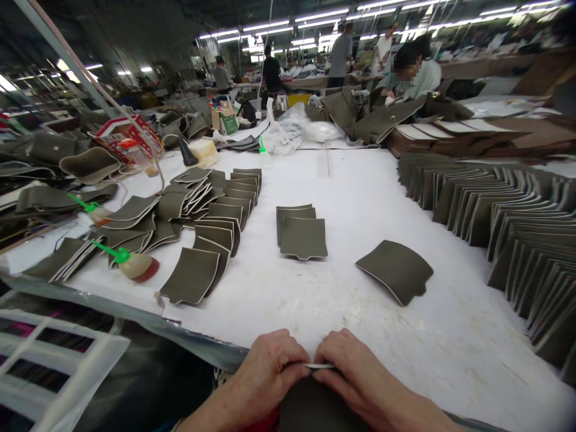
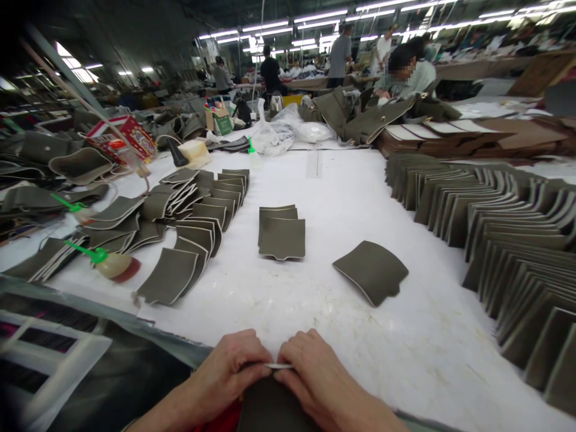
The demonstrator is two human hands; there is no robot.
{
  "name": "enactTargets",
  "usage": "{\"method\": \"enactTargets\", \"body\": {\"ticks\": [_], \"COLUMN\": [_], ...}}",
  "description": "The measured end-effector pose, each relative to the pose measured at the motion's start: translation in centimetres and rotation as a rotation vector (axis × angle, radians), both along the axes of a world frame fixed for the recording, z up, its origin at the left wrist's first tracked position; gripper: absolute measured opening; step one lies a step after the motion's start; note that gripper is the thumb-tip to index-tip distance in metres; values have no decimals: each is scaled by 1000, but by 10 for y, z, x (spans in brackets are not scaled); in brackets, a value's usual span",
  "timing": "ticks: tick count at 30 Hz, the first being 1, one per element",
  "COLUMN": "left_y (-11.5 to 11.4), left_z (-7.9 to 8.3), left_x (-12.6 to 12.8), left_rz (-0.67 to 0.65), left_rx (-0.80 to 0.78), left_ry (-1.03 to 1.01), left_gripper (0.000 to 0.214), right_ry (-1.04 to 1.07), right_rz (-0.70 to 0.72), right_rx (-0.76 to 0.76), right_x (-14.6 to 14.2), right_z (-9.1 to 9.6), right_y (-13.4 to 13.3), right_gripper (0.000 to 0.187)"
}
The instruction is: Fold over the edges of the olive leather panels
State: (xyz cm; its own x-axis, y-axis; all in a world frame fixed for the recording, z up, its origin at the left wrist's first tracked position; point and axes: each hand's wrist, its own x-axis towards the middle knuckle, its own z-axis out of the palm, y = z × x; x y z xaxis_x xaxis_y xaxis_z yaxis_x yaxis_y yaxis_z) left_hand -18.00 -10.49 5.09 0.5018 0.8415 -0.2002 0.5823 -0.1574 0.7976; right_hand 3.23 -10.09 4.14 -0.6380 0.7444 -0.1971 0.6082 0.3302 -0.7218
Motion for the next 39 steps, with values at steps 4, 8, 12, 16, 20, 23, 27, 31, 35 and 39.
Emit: {"method": "enactTargets", "body": {"ticks": [4, 8, 12, 16, 20, 23, 27, 31, 35, 39], "left_y": [-1, -3, -2, 0, 0, 1, 2, 2, 3, 2], "left_z": [-2, -4, -4, -2, 0, 1, 0, -3, -5, -6], "left_x": [-3, -6, -9, -7, 6, 16, 21, 14, -2, -15], "left_rz": [60, 97, 123, 119, 12, -95, -65, 24, 64, 107], "left_rx": [-42, -87, -112, -99, -6, 48, -11, -76, -108, -139], "left_ry": [-47, -79, -63, 13, 64, 122, 90, 24, 24, 57], "left_gripper": [11, 12, 17, 15, 10, 12, 13, 9, 9, 13], "right_ry": [14, 44, 28, 14, 26, 16, 43, 39, 51, 64], "right_rz": [-13, 29, 83, 113, 99, 98, 73, 34, -8, -43], "right_rx": [17, 45, 89, 113, 145, 151, 103, 105, 125, 130], "right_x": [5, 15, 24, 27, 22, 22, 34, 43, 46, 49], "right_z": [-1, 1, 2, 0, -2, -2, -3, -8, -15, -19], "right_y": [2, 4, 6, 6, 5, 4, 0, -3, -5, -6], "right_gripper": [15, 21, 35, 38, 38, 39, 36, 37, 38, 38]}}
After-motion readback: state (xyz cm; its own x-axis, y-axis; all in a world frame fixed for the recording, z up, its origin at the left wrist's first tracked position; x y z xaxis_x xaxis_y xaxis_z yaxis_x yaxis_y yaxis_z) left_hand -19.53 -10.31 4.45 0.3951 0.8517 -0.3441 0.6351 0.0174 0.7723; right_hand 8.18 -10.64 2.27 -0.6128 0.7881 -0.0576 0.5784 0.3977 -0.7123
